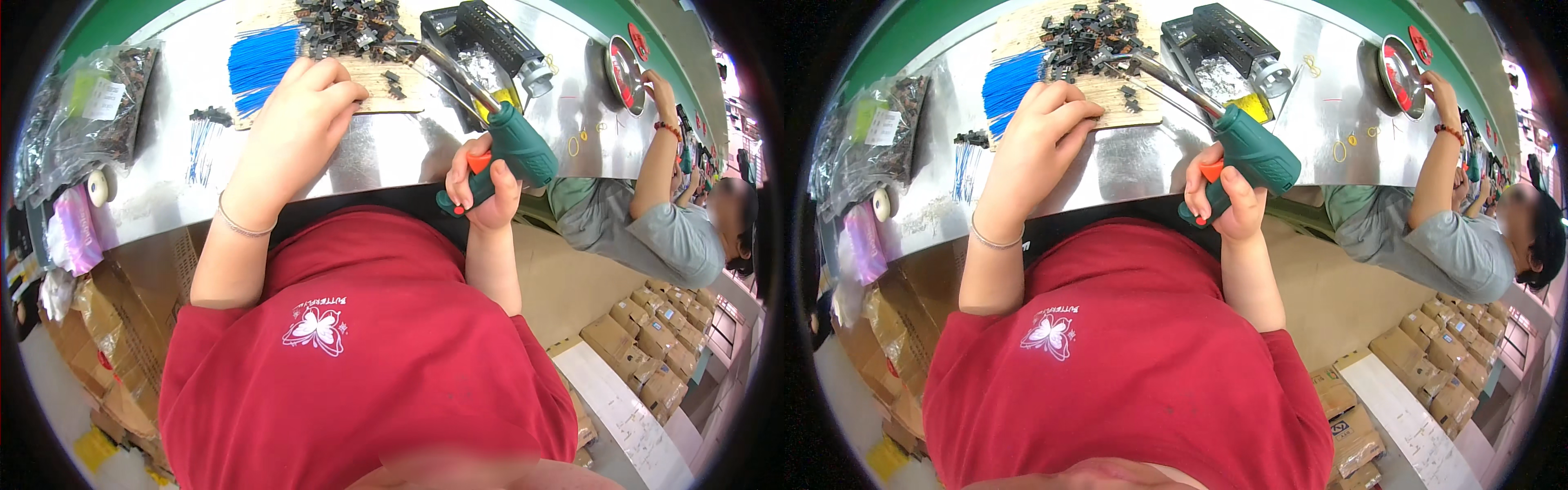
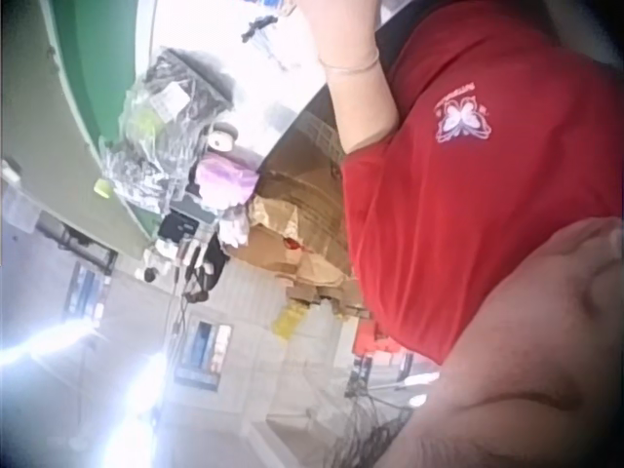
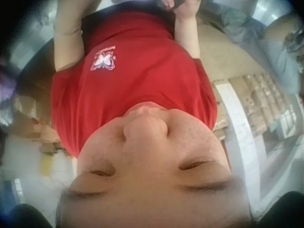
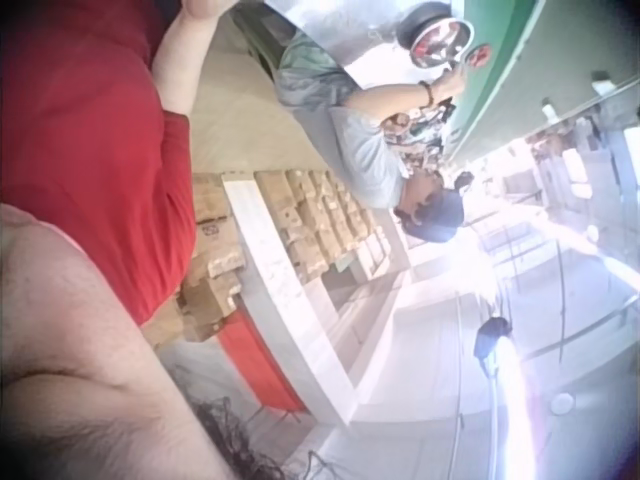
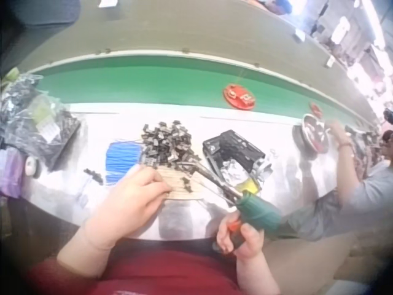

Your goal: The person picks up electrical components and wires from a workbench and solders wires onto the components one by one using a handheld soldering gun, placing each finished assembly to the side.

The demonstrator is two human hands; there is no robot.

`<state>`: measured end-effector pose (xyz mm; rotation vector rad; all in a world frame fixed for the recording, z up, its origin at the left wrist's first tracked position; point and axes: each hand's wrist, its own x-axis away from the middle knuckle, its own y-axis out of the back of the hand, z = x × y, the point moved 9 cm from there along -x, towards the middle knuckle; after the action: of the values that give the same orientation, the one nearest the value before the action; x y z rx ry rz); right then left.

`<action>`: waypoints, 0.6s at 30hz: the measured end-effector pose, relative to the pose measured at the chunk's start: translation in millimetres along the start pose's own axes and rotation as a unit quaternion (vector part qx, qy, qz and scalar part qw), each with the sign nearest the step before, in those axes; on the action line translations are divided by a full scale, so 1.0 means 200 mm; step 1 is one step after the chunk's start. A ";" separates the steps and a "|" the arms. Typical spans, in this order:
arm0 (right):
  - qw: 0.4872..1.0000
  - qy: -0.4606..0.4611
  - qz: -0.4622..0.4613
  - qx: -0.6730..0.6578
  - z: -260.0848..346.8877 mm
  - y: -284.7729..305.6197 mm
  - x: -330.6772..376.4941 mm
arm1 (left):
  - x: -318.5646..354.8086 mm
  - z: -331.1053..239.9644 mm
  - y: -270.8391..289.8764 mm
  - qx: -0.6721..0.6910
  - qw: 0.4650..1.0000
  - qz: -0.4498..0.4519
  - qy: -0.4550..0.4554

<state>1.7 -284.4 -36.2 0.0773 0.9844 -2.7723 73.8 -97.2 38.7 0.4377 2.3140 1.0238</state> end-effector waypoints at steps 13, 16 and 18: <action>1.000 -0.005 0.001 0.002 0.01 -0.01 -0.01 | 0.09 0.09 0.14 -0.021 0.999 0.006 0.037; 1.000 -0.007 0.002 0.018 0.01 -0.01 -0.01 | 0.10 0.09 0.15 -0.013 0.999 0.006 0.032; 1.000 -0.004 -0.011 0.000 0.01 -0.01 0.00 | 0.10 0.12 0.18 -0.013 0.999 -0.006 0.033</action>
<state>2.5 -284.6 -34.0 0.0548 0.9878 -2.7895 74.3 -49.2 46.0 0.3849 2.3556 1.0760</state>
